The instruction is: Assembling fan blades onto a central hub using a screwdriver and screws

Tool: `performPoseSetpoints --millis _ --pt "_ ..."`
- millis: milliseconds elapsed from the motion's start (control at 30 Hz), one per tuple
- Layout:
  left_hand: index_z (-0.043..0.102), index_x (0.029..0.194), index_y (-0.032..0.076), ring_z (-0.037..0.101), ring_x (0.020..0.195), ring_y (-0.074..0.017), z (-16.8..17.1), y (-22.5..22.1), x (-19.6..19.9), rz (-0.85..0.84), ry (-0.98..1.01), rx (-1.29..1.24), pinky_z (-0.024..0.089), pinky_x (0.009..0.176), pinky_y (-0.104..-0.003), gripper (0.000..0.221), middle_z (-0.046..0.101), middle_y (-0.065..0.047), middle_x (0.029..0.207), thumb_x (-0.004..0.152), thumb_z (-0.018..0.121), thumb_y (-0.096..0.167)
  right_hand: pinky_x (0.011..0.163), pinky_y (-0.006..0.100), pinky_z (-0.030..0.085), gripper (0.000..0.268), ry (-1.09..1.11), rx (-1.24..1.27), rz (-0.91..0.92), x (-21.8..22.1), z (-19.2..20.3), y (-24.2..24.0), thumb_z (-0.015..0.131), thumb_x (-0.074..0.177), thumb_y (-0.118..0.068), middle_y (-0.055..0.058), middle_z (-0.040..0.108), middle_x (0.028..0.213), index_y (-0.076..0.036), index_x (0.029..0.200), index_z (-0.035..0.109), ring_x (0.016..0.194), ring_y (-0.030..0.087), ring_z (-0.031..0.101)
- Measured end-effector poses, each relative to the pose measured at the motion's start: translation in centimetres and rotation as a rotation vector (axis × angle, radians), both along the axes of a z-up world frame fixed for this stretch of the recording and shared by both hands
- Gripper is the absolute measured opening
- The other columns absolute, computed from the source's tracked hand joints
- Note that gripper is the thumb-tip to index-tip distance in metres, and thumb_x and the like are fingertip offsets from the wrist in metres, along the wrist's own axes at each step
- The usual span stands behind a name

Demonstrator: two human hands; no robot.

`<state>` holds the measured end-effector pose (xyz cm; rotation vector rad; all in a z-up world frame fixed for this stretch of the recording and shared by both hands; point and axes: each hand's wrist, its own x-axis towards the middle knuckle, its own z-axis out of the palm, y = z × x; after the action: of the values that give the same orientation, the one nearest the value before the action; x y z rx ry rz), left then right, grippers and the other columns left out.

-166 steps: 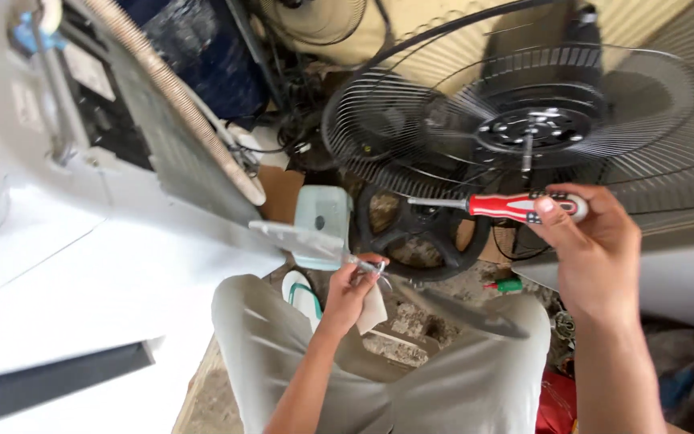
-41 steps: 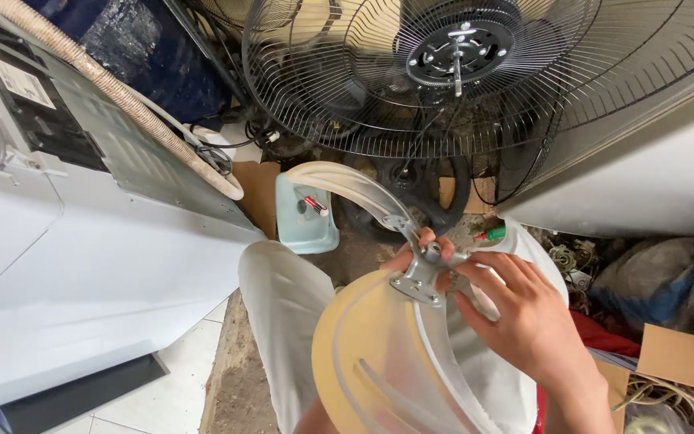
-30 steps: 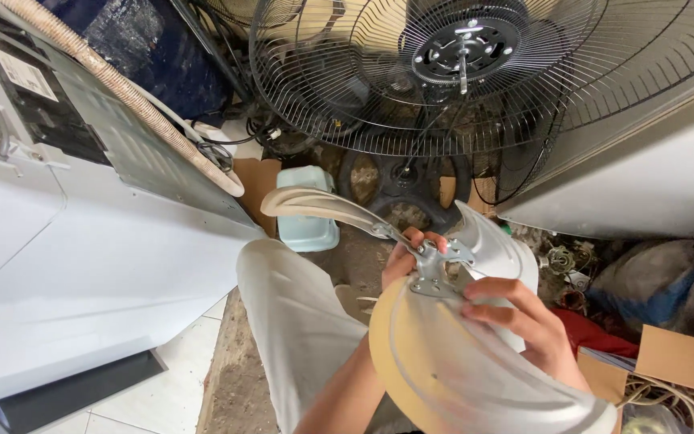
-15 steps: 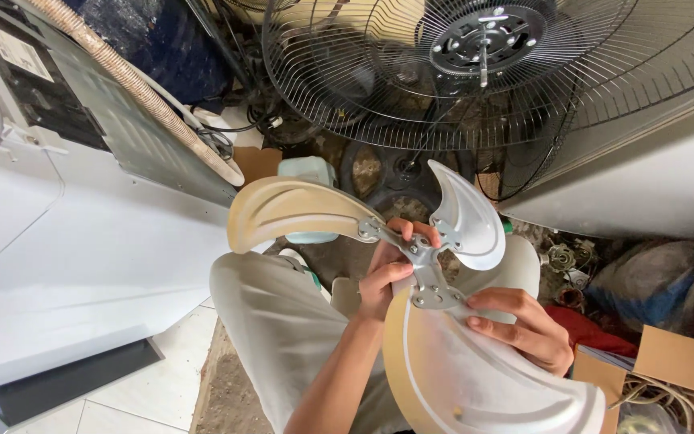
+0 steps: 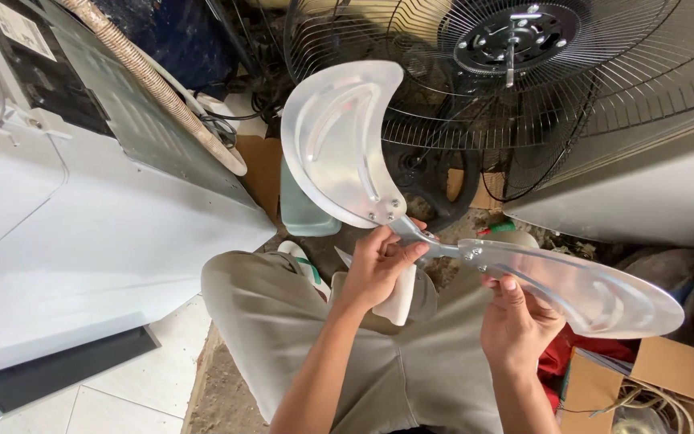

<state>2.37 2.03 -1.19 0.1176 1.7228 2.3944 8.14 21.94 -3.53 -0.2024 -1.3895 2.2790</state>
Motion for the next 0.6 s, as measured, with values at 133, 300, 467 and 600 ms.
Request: performPoseSetpoints --millis 133,300,467,600 --pt "0.070 0.119 0.003 0.041 0.063 -0.0049 1.6 -1.3 -0.6 -0.045 -0.039 -0.041 0.031 0.057 -0.021 0.024 0.074 -0.004 0.106 0.098 0.071 0.014 0.077 0.033 0.063 0.006 -0.045 -0.048 -0.050 0.0 -0.6 0.0 0.073 0.096 -0.006 0.011 0.075 0.093 -0.005 0.101 0.077 0.078 0.024 0.071" --pt "0.035 0.074 0.015 0.029 0.053 -0.0061 5.0 -3.5 -0.1 -0.227 -0.036 -0.334 0.020 0.047 -0.025 0.043 0.028 0.004 0.065 0.103 0.064 0.027 0.074 0.024 0.061 0.005 -0.138 -0.190 -0.090 -1.0 0.5 -0.8 0.072 0.098 -0.005 0.007 0.075 0.098 -0.005 0.095 0.075 0.082 0.014 0.069" --pt "0.038 0.077 0.016 0.029 0.053 -0.0045 3.9 -4.5 0.7 -0.268 -0.220 -0.228 0.022 0.047 -0.024 0.039 0.027 0.006 0.063 0.101 0.066 0.030 0.072 0.026 0.057 0.017 -0.282 -0.287 -0.087 -1.2 -0.3 -0.9 0.075 0.095 -0.006 0.009 0.075 0.086 -0.007 0.078 0.073 0.073 0.018 0.068" --pt "0.068 0.117 0.008 0.058 0.063 -0.0124 2.7 -4.8 0.7 -0.224 -0.482 -0.087 0.047 0.047 -0.027 0.038 0.065 -0.004 0.081 0.087 0.076 0.030 0.072 0.028 0.062 0.013 -0.297 -0.285 -0.022 -1.1 -1.0 -1.1 0.071 0.097 -0.003 0.011 0.077 0.091 -0.004 0.086 0.077 0.072 0.019 0.072"
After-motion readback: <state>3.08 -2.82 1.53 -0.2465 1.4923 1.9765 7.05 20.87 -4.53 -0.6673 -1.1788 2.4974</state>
